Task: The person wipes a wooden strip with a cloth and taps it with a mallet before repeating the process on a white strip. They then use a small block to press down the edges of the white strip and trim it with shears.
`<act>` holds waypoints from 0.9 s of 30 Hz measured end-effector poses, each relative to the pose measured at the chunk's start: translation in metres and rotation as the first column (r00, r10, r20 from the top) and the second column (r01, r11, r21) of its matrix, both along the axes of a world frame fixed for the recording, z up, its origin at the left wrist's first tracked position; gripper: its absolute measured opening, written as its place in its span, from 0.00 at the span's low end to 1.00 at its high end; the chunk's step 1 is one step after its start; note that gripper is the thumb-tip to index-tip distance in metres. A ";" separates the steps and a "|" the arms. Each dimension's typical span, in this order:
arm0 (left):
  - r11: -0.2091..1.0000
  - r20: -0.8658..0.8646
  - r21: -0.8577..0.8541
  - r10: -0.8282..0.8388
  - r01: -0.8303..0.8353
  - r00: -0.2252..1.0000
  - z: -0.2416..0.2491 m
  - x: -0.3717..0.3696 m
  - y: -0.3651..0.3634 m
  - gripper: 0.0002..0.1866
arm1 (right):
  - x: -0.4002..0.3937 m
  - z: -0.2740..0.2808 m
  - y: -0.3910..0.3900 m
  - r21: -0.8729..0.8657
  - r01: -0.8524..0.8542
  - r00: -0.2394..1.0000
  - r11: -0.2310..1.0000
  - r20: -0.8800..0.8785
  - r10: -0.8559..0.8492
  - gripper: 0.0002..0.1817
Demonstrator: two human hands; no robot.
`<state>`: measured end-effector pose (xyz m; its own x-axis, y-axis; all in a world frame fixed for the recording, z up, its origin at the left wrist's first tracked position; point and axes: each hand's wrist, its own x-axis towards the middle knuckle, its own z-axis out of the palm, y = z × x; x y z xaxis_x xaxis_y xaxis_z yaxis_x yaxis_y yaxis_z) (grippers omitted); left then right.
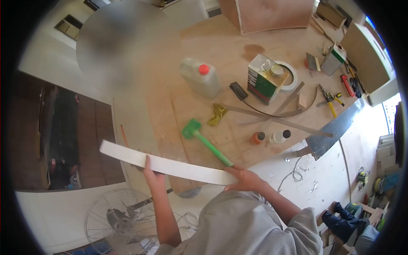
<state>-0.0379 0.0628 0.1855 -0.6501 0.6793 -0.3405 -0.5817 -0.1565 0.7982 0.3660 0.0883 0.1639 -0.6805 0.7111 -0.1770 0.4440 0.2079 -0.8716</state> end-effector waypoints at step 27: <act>0.993 0.021 -0.078 0.088 -0.086 0.996 -0.028 -0.021 0.030 0.17 | -0.179 -0.056 0.185 0.214 0.071 0.988 0.974 0.119 -0.098 0.25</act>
